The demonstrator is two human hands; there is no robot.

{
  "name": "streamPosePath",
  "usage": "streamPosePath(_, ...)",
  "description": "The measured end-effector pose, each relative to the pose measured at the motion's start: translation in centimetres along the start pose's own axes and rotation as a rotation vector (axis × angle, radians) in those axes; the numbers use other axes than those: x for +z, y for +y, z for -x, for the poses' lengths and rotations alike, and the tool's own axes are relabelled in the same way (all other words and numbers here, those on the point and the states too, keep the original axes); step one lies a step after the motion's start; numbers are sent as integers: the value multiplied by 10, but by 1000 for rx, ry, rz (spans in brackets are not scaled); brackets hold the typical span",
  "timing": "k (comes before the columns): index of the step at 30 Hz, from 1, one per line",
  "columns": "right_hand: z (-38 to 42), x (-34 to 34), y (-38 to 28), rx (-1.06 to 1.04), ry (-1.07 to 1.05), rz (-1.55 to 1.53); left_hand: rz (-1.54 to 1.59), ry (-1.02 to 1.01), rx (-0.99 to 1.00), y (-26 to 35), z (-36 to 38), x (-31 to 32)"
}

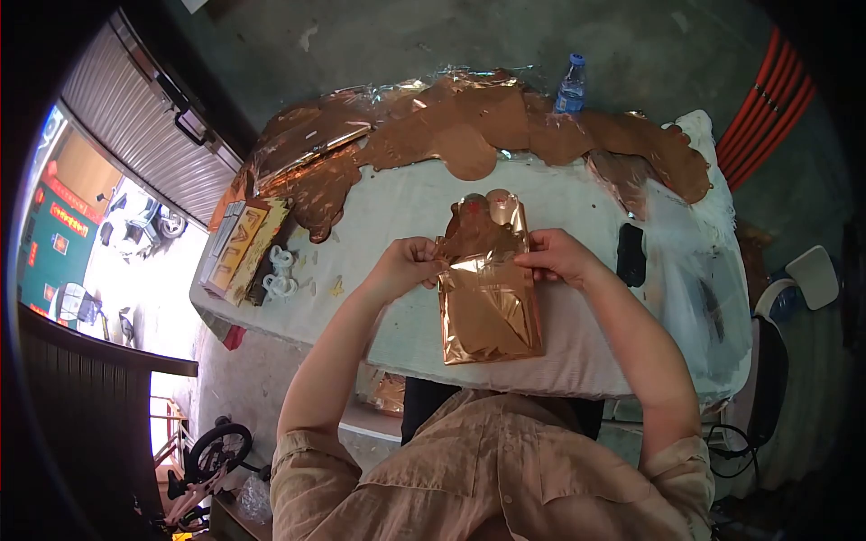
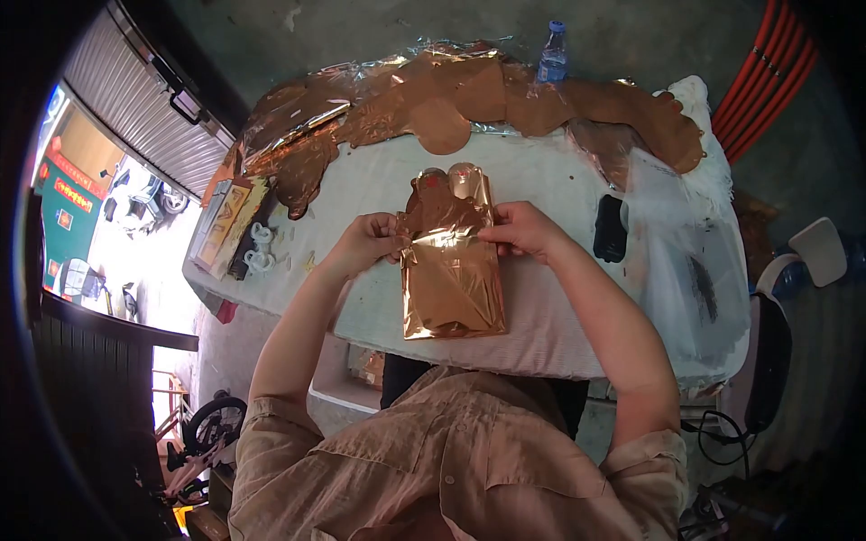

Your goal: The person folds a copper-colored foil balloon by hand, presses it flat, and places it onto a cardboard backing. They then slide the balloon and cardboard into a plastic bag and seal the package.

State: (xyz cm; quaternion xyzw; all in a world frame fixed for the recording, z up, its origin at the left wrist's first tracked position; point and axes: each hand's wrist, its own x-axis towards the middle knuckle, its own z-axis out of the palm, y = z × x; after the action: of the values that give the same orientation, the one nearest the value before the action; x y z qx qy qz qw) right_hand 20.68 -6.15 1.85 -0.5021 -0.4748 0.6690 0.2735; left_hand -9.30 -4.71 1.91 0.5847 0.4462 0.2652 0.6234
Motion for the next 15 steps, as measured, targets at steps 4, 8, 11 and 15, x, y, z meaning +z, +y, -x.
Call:
streamPosePath(4, -1, 0, -1, 2, -12, 100, -61, -8, -3, -3, 3, 4)
streamPosePath(8, 1, 3, -6, 3, 15, 193, -163, 49, -13, 12, 12, 14)
streamPosePath(11, -6, 1, 7, -112, -49, 256, -317, 77, 45, 6, 14, 16)
streamPosePath(15, -6, 3, 30, -528, 63, 528, -591, 136, 149, 12, 27, 22)
